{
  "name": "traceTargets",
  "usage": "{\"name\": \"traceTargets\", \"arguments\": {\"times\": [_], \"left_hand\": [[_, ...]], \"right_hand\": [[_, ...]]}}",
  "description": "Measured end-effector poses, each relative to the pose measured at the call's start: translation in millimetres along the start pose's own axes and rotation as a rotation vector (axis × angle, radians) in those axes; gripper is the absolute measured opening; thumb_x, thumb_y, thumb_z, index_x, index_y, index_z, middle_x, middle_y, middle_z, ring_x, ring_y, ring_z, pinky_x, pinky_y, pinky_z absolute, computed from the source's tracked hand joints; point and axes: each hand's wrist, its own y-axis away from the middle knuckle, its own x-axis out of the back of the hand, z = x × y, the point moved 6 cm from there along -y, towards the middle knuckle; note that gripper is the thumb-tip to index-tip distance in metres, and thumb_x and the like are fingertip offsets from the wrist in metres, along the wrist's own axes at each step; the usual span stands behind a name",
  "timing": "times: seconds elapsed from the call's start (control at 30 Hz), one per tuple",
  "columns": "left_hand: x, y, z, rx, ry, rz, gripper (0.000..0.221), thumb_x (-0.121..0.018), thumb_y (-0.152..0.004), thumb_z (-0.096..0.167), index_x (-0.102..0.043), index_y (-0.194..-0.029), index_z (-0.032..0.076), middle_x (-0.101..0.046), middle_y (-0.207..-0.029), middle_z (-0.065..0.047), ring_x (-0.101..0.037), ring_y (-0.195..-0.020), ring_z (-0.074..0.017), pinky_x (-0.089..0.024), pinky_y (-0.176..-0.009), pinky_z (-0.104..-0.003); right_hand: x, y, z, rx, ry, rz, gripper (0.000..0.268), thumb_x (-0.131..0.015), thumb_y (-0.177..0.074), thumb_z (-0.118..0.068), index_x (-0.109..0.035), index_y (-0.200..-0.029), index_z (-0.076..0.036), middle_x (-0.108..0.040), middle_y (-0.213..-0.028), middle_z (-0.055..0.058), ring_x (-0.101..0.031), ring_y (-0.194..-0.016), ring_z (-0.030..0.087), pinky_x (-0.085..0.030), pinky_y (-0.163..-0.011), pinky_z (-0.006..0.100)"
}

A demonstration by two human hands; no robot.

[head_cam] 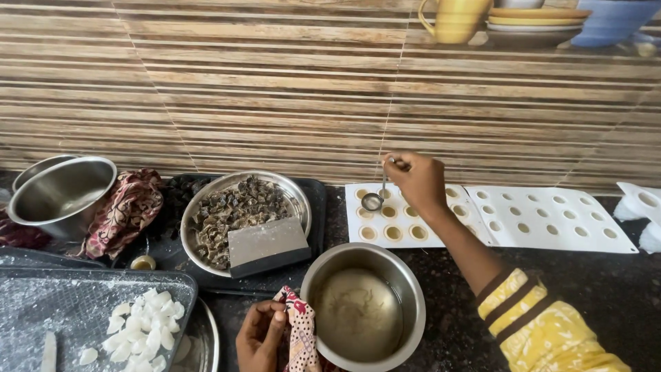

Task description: The person is pouring melted liquid soap into a white plastic mold using a small measuring cup.

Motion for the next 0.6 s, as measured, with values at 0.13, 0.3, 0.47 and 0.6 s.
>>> {"name": "traceTargets", "arguments": {"times": [0.13, 0.3, 0.47, 0.6], "left_hand": [[-0.2, 1.8, 1.1, 0.014, -0.024, 0.008, 0.017, -0.07, -0.09, 0.008, -0.069, -0.103, -0.003, -0.074, -0.09, -0.013, -0.07, -0.086, -0.0176, -0.055, -0.079, -0.031], [-2.3, 2.4, 0.0, 0.034, -0.012, 0.011, 0.017, -0.069, -0.09, 0.007, -0.069, -0.103, -0.004, -0.073, -0.089, -0.013, -0.069, -0.083, -0.0171, -0.054, -0.076, -0.031], [-2.9, 2.9, 0.0, 0.044, 0.0, 0.006, 0.016, -0.069, -0.09, 0.007, -0.068, -0.103, -0.003, -0.073, -0.088, -0.013, -0.068, -0.081, -0.0168, -0.054, -0.073, -0.031], [-2.5, 2.2, -3.0, 0.027, -0.017, 0.007, 0.016, -0.069, -0.091, 0.007, -0.068, -0.103, -0.003, -0.072, -0.088, -0.012, -0.067, -0.079, -0.0159, -0.053, -0.071, -0.03]], "right_hand": [[-13.9, 8.5, 9.9, 0.151, -0.004, 0.026, 0.018, -0.077, -0.089, -0.012, -0.078, -0.105, -0.004, -0.079, -0.085, 0.01, -0.075, -0.067, 0.014, -0.059, -0.057, 0.025], [-17.7, 11.9, 7.2, 0.197, 0.002, -0.003, 0.019, -0.077, -0.09, -0.013, -0.077, -0.107, -0.003, -0.079, -0.091, 0.011, -0.077, -0.075, 0.015, -0.062, -0.062, 0.026], [-16.7, 19.9, -5.7, 0.215, 0.004, -0.029, 0.02, -0.075, -0.091, -0.014, -0.077, -0.108, -0.003, -0.079, -0.094, 0.011, -0.078, -0.078, 0.016, -0.063, -0.065, 0.027], [-20.6, 25.8, -10.1, 0.245, 0.035, -0.052, 0.02, -0.074, -0.093, -0.016, -0.076, -0.109, -0.003, -0.079, -0.096, 0.012, -0.077, -0.076, 0.017, -0.062, -0.063, 0.028]]}}
